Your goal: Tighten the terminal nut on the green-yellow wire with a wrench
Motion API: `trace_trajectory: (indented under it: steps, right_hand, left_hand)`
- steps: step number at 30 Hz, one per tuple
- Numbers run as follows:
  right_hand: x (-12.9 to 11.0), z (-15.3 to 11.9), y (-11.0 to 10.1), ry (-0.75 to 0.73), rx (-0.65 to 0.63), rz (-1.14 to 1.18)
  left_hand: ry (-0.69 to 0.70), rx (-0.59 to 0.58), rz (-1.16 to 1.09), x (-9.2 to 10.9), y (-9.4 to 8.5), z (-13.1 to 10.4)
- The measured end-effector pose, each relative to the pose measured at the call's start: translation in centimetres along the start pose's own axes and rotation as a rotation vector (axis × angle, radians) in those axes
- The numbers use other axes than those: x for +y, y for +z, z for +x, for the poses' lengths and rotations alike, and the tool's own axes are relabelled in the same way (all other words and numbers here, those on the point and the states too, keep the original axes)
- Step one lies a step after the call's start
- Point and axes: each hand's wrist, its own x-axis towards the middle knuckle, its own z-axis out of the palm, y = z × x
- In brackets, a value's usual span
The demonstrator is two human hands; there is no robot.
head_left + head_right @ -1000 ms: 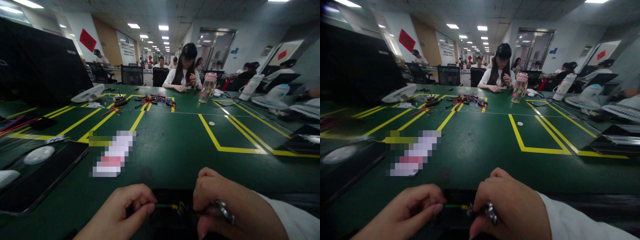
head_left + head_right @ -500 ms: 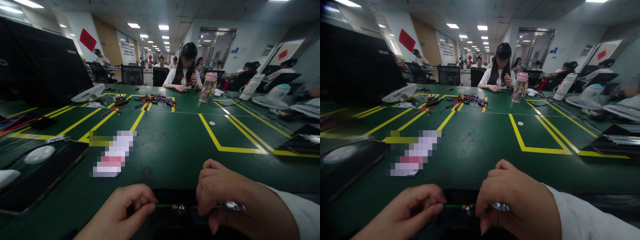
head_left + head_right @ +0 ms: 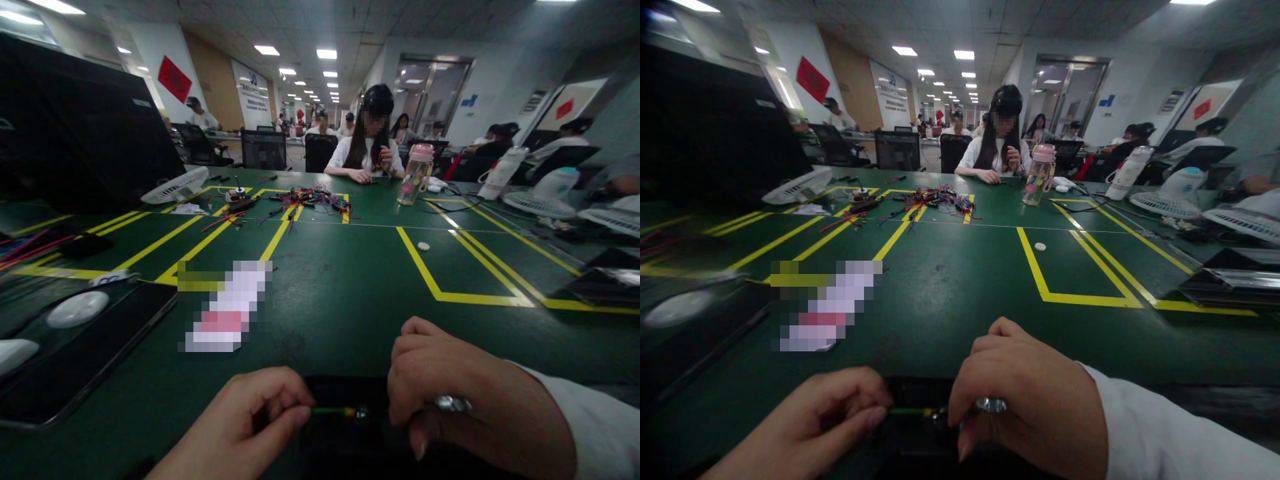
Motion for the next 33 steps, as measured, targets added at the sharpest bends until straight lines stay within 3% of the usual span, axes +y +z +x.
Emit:
trace_trajectory:
  steps: [7, 13, 19, 33]
  right_hand:
    - [0.5, 0.0, 0.8, -0.022, 0.139, 0.046]
    - [0.6, -0.1, 1.1, -0.016, 0.147, 0.033]
    - [0.2, -0.8, 1.1, 0.019, 0.224, 0.173]
    - [0.7, -0.2, 0.8, -0.059, 0.068, 0.1]
  left_hand:
    - [-0.007, 0.004, -0.015, -0.2, 0.0, 0.3]
    - [-0.003, 0.003, -0.011, -0.1, 0.0, -0.1]
    - [-0.008, 0.0, 0.003, -0.1, 0.0, 0.2]
    - [-0.017, 0.013, 0.005, -0.2, 0.1, 0.3]
